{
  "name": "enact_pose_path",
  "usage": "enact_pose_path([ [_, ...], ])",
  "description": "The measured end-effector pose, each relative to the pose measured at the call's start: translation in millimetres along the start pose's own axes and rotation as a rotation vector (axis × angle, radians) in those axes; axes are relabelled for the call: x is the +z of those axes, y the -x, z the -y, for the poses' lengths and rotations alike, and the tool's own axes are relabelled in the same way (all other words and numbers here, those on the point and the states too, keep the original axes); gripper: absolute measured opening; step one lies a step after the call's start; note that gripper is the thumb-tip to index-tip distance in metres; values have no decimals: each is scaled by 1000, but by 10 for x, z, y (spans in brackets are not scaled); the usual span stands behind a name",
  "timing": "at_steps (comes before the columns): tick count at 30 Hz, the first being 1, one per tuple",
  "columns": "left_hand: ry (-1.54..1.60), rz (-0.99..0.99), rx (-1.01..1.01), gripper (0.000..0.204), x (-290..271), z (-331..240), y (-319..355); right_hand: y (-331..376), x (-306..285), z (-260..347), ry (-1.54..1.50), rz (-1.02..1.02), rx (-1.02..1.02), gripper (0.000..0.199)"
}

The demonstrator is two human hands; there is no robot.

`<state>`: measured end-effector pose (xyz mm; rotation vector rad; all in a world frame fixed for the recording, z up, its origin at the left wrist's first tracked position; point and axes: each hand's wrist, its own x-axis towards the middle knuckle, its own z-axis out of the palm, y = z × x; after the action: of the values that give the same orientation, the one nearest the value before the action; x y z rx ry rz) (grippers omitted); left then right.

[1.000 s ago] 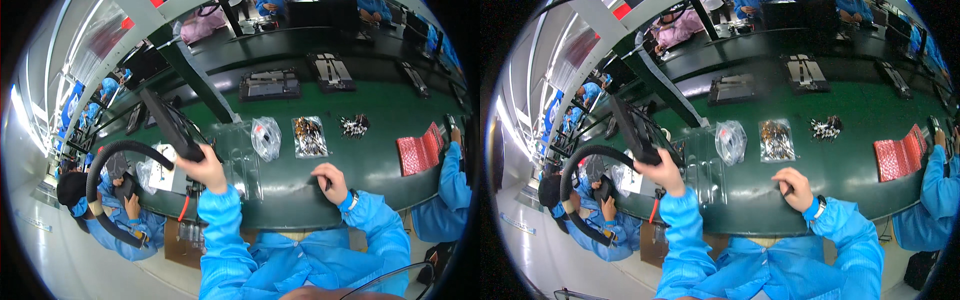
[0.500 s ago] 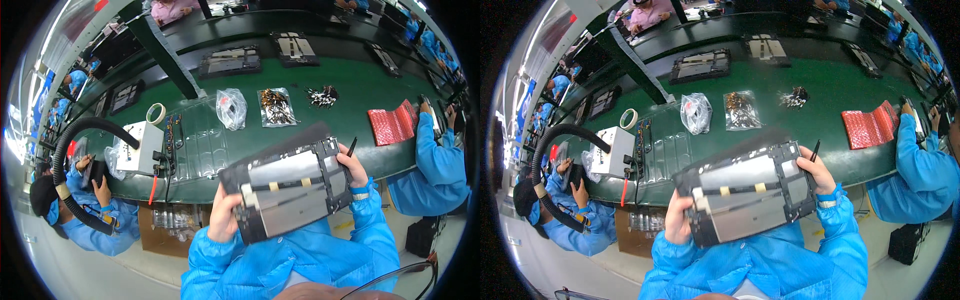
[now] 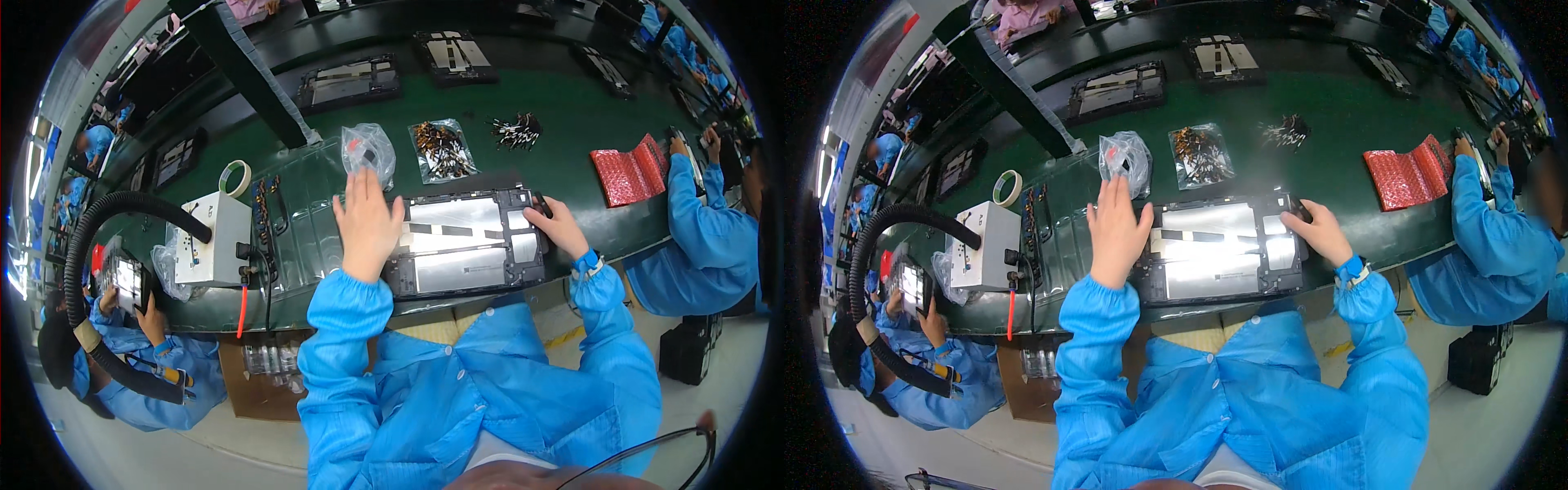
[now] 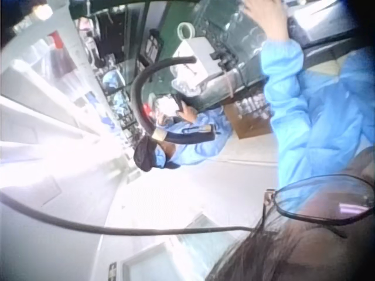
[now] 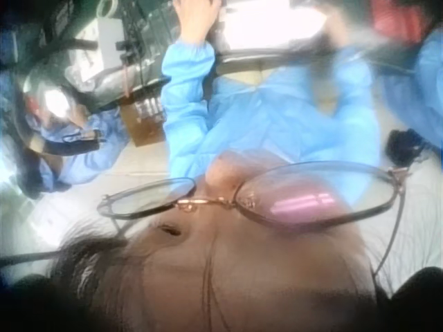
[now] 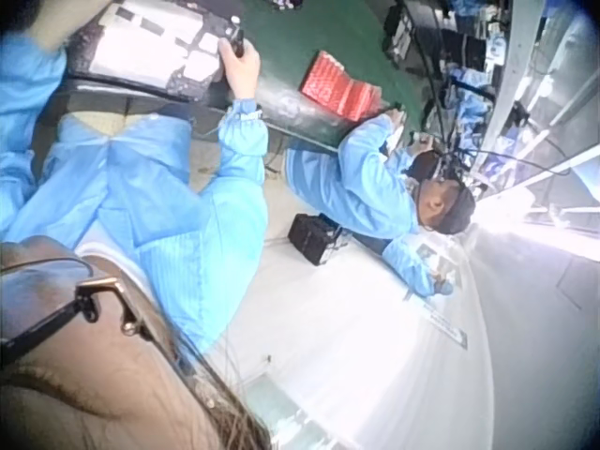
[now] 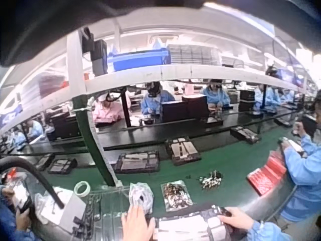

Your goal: Assembling and inspecting internal components of a tablet device on a production line.

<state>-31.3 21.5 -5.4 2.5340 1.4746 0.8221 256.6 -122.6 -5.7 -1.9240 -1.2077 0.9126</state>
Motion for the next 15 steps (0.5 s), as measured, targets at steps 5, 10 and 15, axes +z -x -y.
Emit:
enact_pose_path([
  [5,-144,53,44,52,367,44,-63,69,44,255,524,-196,-325,31],
  [10,-76,72,21,48,342,-4,8,132,285,1094,-229,29,-523,30],
  [15,-51,28,0,44,383,5,-8,-662,1065,1665,-369,142,-418,16],
])
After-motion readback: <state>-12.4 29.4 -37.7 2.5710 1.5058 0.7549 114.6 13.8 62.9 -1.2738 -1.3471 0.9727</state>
